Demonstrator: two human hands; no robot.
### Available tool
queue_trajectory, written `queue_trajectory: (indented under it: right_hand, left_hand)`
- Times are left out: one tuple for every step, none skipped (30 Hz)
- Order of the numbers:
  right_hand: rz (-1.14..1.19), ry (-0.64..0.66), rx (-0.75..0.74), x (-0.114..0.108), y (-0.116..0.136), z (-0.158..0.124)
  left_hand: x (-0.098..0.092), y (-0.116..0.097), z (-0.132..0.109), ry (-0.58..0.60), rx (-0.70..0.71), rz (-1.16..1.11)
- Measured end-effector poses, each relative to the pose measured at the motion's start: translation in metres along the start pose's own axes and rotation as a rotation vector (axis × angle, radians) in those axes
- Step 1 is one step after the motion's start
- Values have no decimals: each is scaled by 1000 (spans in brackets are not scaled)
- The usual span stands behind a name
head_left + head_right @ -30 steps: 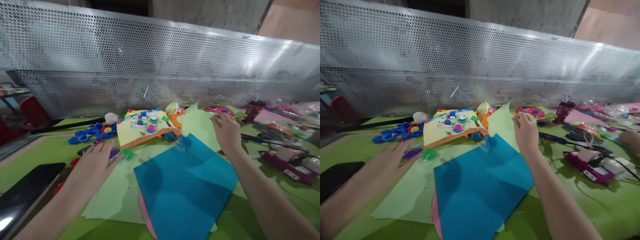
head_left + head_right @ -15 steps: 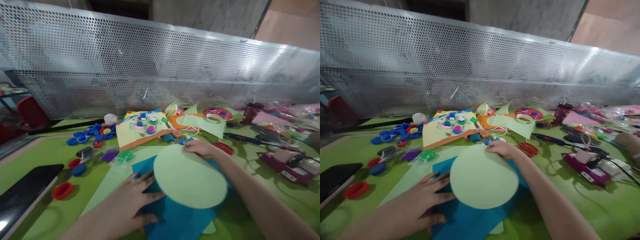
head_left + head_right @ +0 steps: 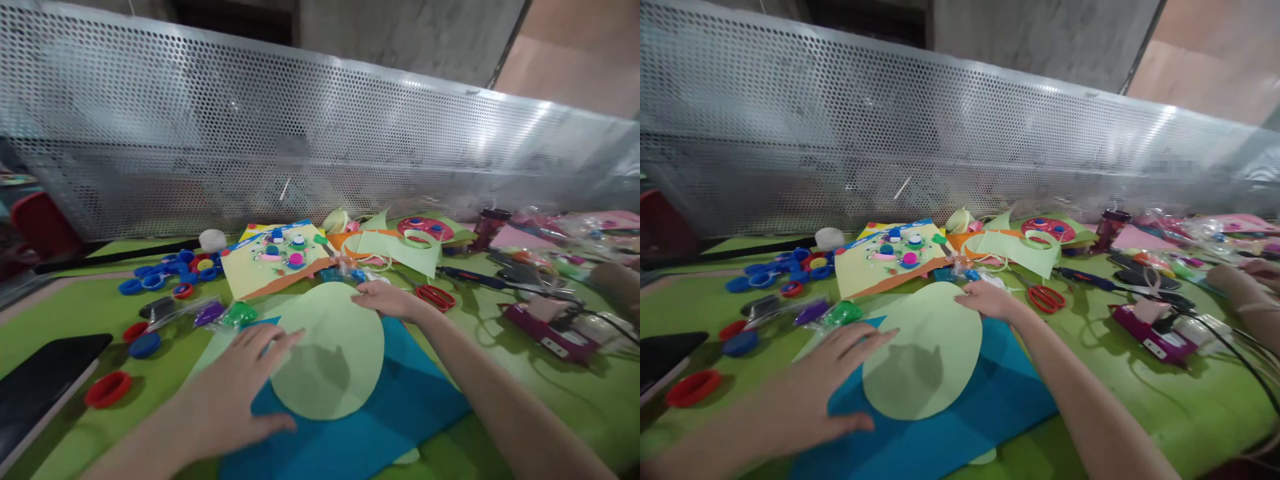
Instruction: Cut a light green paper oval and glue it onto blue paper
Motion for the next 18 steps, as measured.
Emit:
queue_trajectory:
  right_hand:
    - [3, 45, 16, 0, 2, -3]
    - [0, 80, 36, -1, 3, -6]
    - [-10, 92, 60, -4, 4, -8]
    - [-28, 73, 86, -9, 3, -10]
    - [-56, 19, 116, -16, 1, -11]
    - [-94, -68, 153, -25, -2, -13]
    - [-142, -181, 195, -37, -6, -14]
    - [-201, -309, 249, -50, -12, -16]
    - [-269, -441, 315, -64, -19, -20]
    - [-332, -557, 374, -78, -27, -24]
    - [-388, -649, 433, -92, -35, -28]
    - [-444, -735, 495, -105, -44, -34]
    - [-497, -811, 552, -116, -54, -38]
    - [-537, -866, 607, -125, -64, -43]
    - [-562, -906, 664, -133, -74, -46]
    - [-572, -915, 704, -138, -85, -48]
    - [-572, -913, 735, -141, -95, -48]
    - [-568, -914, 753, -143, -103, -48]
  left_hand:
    - [6, -7, 0, 3, 76, -9]
    - [11, -12, 1, 27, 141, -20]
    - [16, -15, 1, 54, 182, -28]
    - [19, -17, 2, 84, 209, -36]
    - [21, -17, 3, 107, 217, -41]
    - [22, -16, 3, 119, 216, -42]
    - [22, -14, 4, 125, 207, -41]
    - [21, -12, 4, 128, 188, -35]
    - [19, -10, 5, 132, 167, -29]
    - [18, -9, 5, 140, 150, -21]
    - [17, -9, 4, 149, 139, -15]
    - [16, -9, 4, 156, 139, -11]
    - [15, -9, 4, 155, 148, -9]
    - [16, -10, 4, 148, 166, -10]
    - [16, -10, 4, 135, 181, -11]
    - [17, -11, 5, 124, 193, -13]
    - [18, -11, 5, 117, 202, -16]
    - [18, -11, 5, 118, 206, -16]
Point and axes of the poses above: each hand's wrist, its own z-axis towards the middle knuckle, its own x-axis out of the palm, y = z × x, the point moved 1 cm from there along z, towards the middle knuckle, and after that the axes turned 6 degrees about z, right-handed, at the moved point
